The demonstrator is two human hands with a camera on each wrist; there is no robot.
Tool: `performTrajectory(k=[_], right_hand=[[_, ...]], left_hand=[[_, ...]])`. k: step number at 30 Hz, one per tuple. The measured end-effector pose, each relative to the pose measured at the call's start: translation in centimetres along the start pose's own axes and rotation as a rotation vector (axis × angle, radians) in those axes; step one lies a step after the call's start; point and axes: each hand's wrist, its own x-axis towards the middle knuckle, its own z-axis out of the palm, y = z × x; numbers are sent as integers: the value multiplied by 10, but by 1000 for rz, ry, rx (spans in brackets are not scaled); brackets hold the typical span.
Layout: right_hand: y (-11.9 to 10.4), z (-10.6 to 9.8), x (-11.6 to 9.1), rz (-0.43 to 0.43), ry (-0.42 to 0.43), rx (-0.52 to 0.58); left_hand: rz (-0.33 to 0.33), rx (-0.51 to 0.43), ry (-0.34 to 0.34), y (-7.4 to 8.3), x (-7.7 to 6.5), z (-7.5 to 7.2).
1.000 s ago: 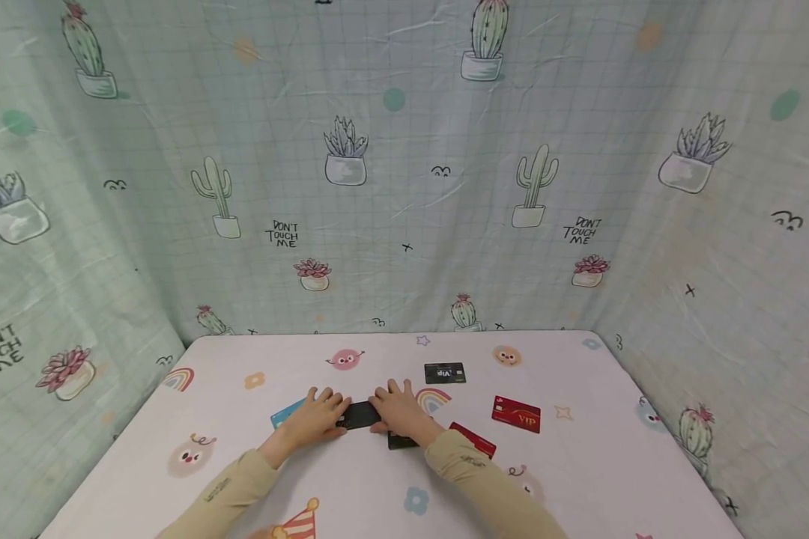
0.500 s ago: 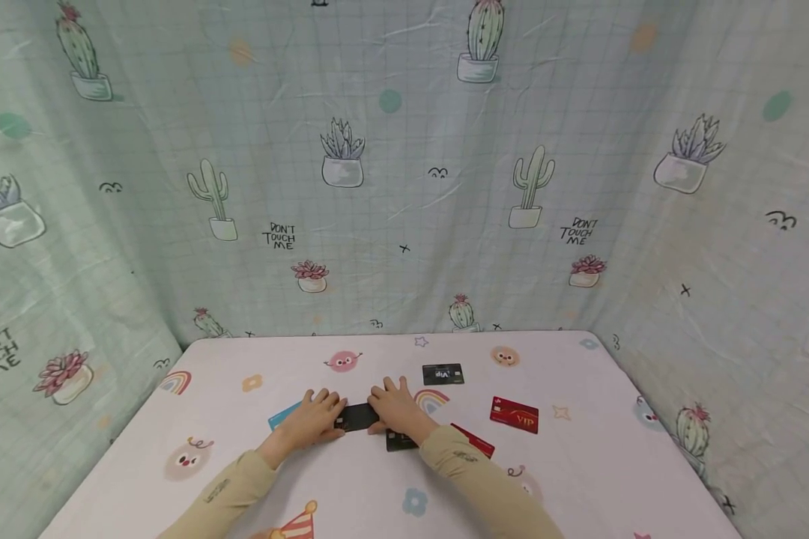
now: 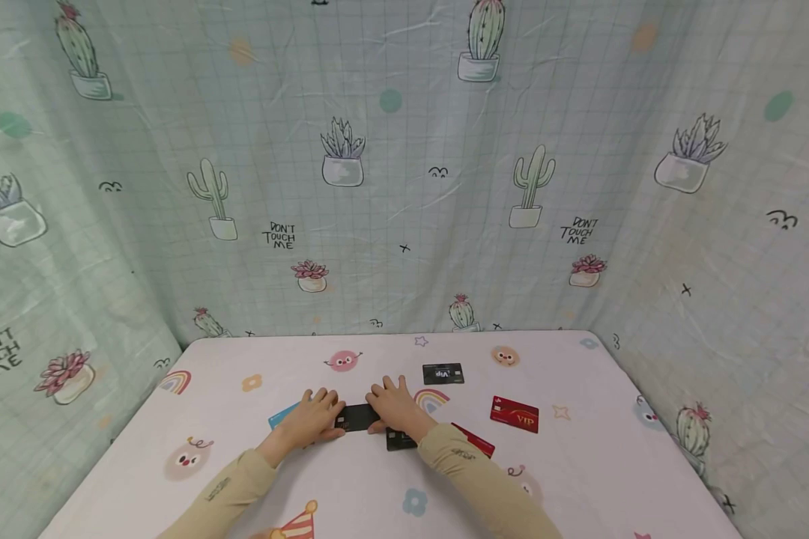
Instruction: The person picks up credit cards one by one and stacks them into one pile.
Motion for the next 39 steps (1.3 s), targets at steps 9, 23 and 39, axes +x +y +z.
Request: performTrajectory(k=[9, 23, 39], right_hand=[[-1, -3, -2, 7, -14, -1], [-2, -1, -5, 13, 21, -11], [0, -2, -7, -7, 48, -14]], left_hand=[[-4, -13, 13, 0, 0, 3], [-3, 7, 25, 1, 0, 3], [-11, -21, 32, 3, 2, 6]])
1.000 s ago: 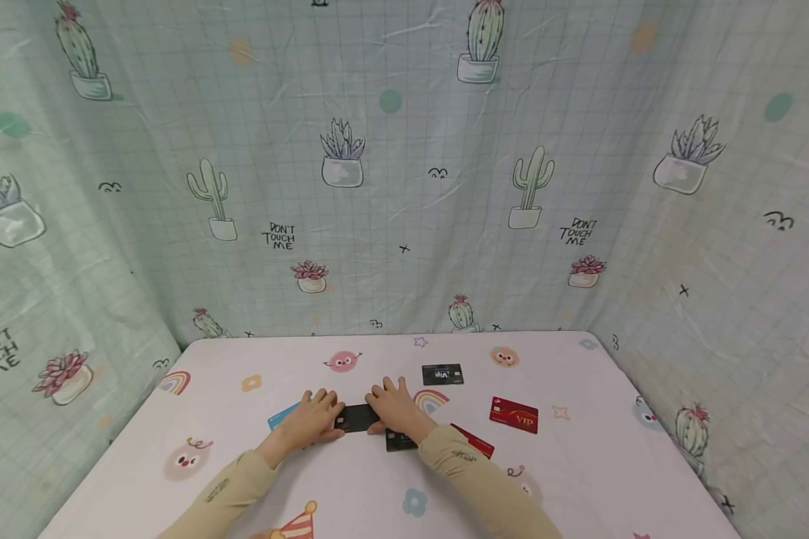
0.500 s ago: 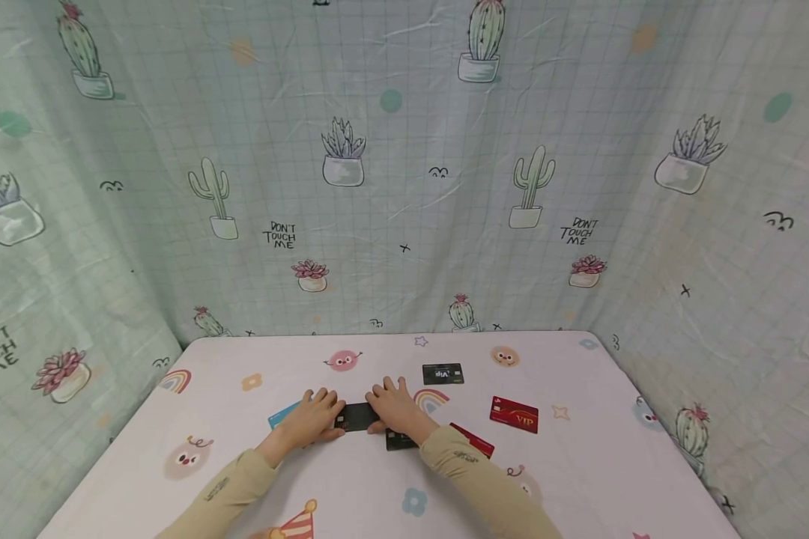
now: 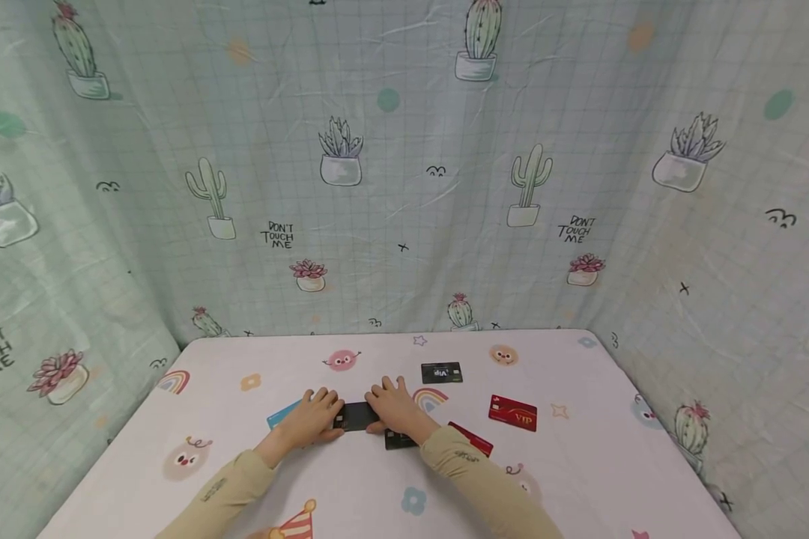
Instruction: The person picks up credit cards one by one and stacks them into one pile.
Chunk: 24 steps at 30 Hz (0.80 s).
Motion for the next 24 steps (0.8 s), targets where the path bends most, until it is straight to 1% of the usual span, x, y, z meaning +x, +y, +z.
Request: performTrajectory(k=[8, 15, 18, 21, 24], right_hand=[[-1, -2, -3, -5, 5, -13], [-2, -3, -2, -5, 3, -1], [-2, -2, -3, -2, 8, -3], [-2, -1, -3, 2, 14, -12], [-3, -1, -3, 6, 18, -7]], left_hand=[[11, -4, -13, 1, 0, -1], [9, -40, -20, 0, 0, -1], [13, -53, -14, -1, -1, 1], [20, -48, 9, -1, -1, 3], [19, -42, 7, -2, -2, 1]])
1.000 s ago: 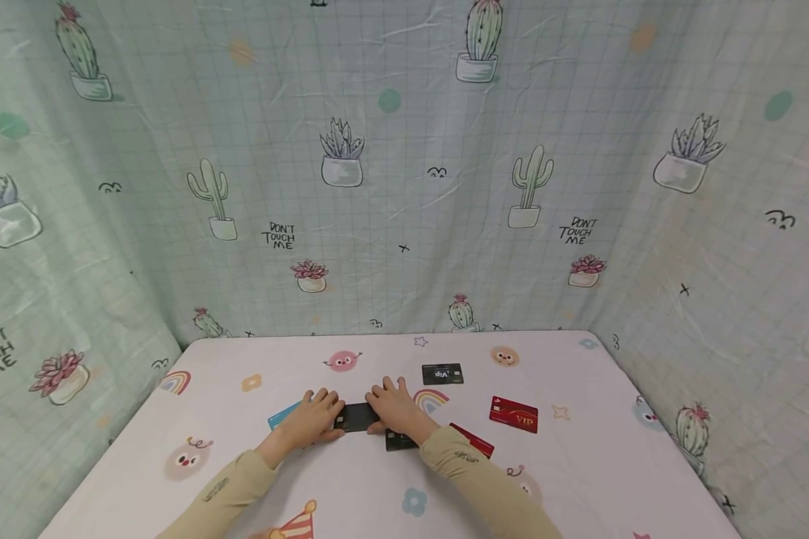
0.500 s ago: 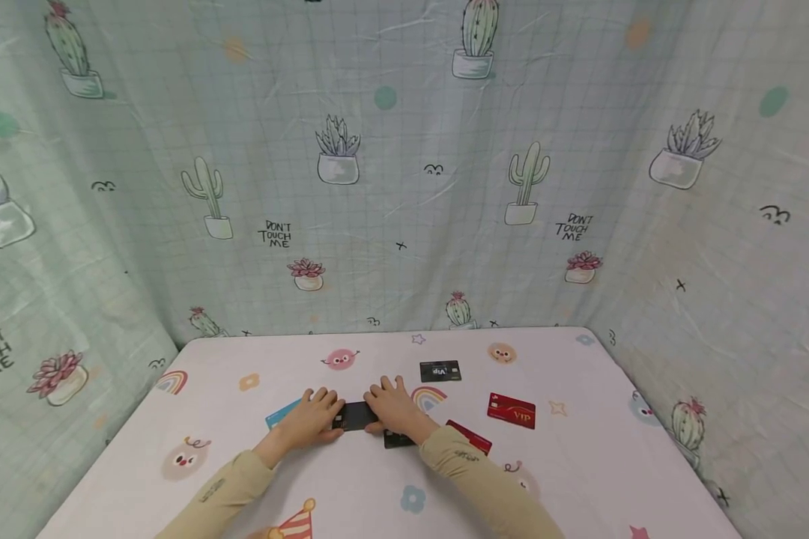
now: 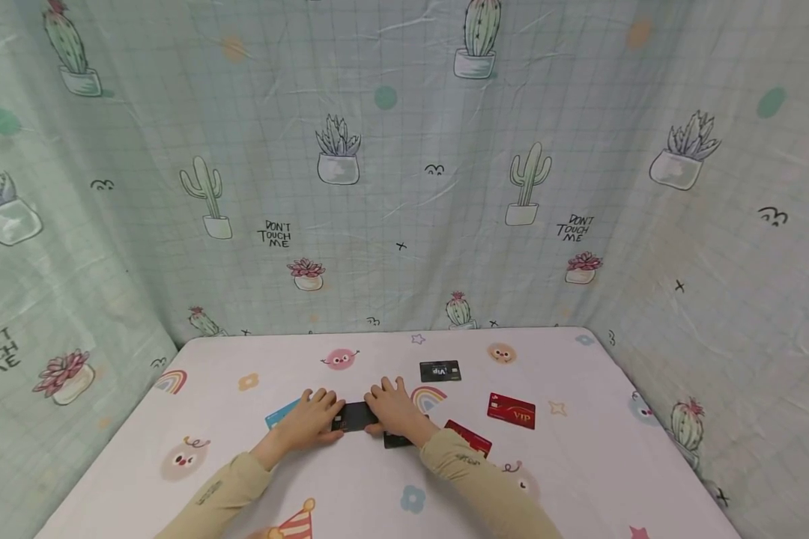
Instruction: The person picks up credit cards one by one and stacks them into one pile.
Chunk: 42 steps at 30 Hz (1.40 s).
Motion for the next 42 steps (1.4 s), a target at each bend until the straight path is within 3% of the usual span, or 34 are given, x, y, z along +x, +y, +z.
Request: performTrajectory(k=[15, 42], right_hand=[[-3, -6, -4, 28, 13, 100], [-1, -24, -24, 4, 108, 150]], left_hand=[[-57, -13, 16, 2, -4, -10], [-63, -82, 119, 18, -9, -27]])
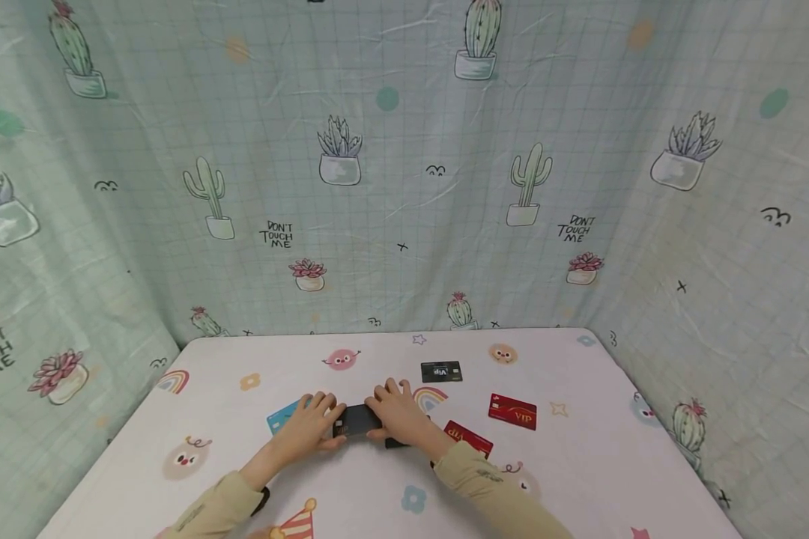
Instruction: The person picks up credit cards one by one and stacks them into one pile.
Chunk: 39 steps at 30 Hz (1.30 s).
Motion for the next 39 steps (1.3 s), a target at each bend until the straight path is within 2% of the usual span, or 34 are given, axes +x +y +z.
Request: performTrajectory(k=[9, 16, 28, 34, 39], right_hand=[[4, 0, -7, 19, -3, 92], [8, -2, -17, 46, 14, 150], [11, -5, -33, 77, 85, 168], [14, -4, -39, 90, 101, 154], [16, -3, -45, 103, 107, 171]], left_hand=[[0, 24, 52, 10, 2, -4], [-21, 42, 38, 20, 7, -3], [-44, 16, 8, 34, 15, -11], [-30, 47, 45, 40, 19, -11], [-25, 86, 34, 47, 22, -11]])
